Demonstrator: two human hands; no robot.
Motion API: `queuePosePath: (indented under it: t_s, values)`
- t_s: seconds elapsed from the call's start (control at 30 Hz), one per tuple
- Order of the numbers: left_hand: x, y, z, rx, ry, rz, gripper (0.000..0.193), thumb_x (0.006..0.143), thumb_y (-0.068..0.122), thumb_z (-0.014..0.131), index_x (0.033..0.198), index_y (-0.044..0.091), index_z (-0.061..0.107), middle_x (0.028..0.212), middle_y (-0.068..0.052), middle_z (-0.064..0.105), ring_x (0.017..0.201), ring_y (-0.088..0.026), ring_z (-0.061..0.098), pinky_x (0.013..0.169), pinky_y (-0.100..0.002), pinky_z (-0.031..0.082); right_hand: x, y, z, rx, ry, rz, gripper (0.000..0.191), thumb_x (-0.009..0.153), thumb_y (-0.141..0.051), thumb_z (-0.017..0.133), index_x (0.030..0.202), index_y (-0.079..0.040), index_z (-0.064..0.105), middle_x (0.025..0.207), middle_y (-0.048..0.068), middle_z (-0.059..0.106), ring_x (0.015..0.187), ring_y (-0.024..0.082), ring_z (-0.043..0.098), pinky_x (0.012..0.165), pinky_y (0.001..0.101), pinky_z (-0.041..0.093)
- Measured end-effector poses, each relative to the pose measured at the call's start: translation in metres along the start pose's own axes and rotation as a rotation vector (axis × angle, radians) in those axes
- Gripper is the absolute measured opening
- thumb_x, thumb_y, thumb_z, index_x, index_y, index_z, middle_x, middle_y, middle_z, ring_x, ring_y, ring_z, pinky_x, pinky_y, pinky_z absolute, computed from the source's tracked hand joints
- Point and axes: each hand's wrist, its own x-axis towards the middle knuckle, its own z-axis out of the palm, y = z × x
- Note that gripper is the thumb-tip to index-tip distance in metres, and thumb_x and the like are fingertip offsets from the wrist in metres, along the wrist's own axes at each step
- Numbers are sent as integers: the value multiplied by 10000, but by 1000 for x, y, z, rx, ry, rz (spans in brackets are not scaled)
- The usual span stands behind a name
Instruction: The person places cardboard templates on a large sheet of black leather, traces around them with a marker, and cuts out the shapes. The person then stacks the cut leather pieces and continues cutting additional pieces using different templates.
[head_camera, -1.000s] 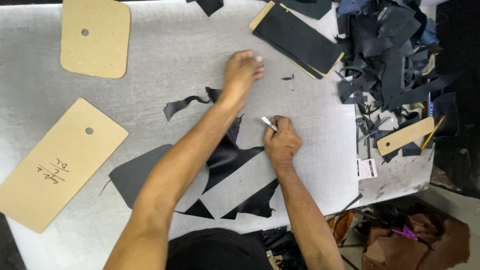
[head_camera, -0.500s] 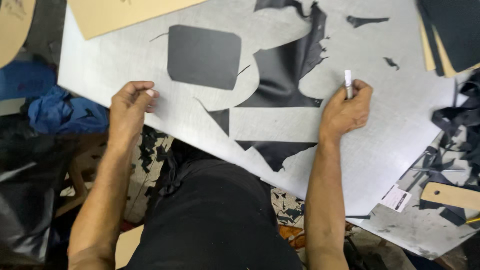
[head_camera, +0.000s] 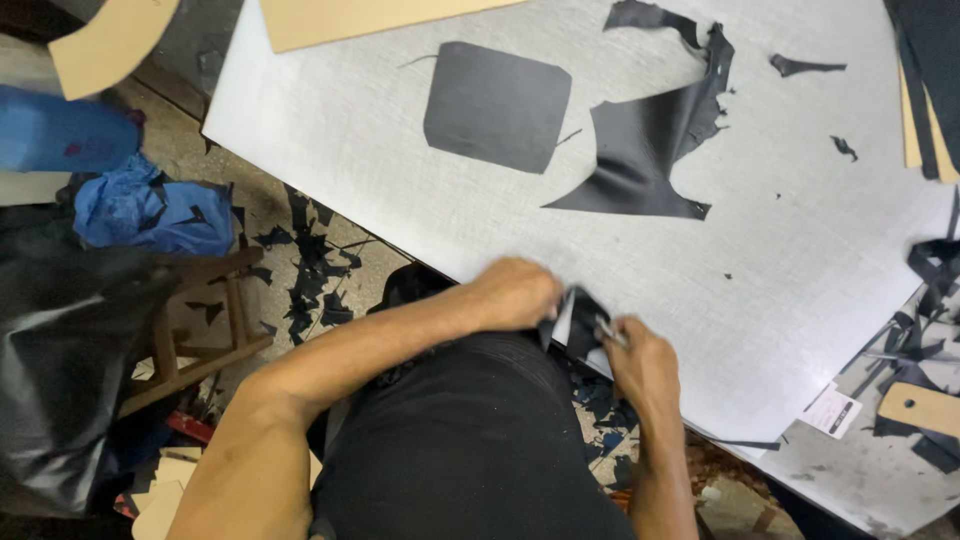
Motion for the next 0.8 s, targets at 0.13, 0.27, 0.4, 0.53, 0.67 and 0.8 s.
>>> queuePosePath:
  t_s: [0.13, 0.27, 0.4, 0.53, 0.67, 0.8]
  values:
    - [-14, -12, -29, -147, 97, 144, 160, 908, 217, 687, 917, 81, 772, 824, -111, 763, 685, -223, 712, 641, -417, 551, -39, 33, -9, -242, -187, 44, 298, 978, -436, 633, 1139, -232, 779, 639, 48, 700, 471, 110, 465, 454, 252, 385]
    - [-29, -98, -108, 60, 745, -312, 134, 1001, 131, 663, 939, 49, 749, 821, -130, 729, 631, -220, 682, 498, -339, 554, -30, 17, -9, -188, 607, -145, 203, 1085, -256, 611, 1201, -153, 743, 1016, 82, 751, 591, 144, 638, 454, 290, 519]
    - [-23, -136, -154, 187, 916, -378, 324, 802, 257, 846, 876, -19, 692, 789, -191, 692, 630, -292, 672, 531, -421, 540, 40, -49, -9, -304, 950, -631, 439, 789, -43, 671, 1222, -93, 725, 1304, 111, 681, 975, 276, 722, 728, 375, 610]
    - [9, -134, -156, 251, 885, -273, 245, 777, 204, 832, 829, 26, 672, 780, -179, 690, 700, -341, 684, 625, -477, 552, 81, -96, -35, -397, 981, -621, 415, 872, -7, 701, 1276, -102, 719, 1171, 70, 655, 925, 271, 715, 715, 387, 582]
    - [49, -132, -187, -186, 795, -187, 218, 817, 199, 729, 780, 54, 570, 738, -150, 656, 667, -301, 647, 639, -448, 528, 73, -111, -51, -307, 909, -590, 352, 760, -33, 699, 1104, -94, 742, 1082, 87, 675, 789, 283, 693, 653, 408, 572]
    - [120, -122, -288, -625, 829, -248, 231, 877, 246, 667, 789, 79, 533, 697, -117, 644, 647, -239, 635, 612, -421, 514, 44, -116, -29, -102, 842, -565, 153, 857, -37, 667, 986, -78, 739, 941, 102, 666, 708, 249, 668, 642, 364, 574]
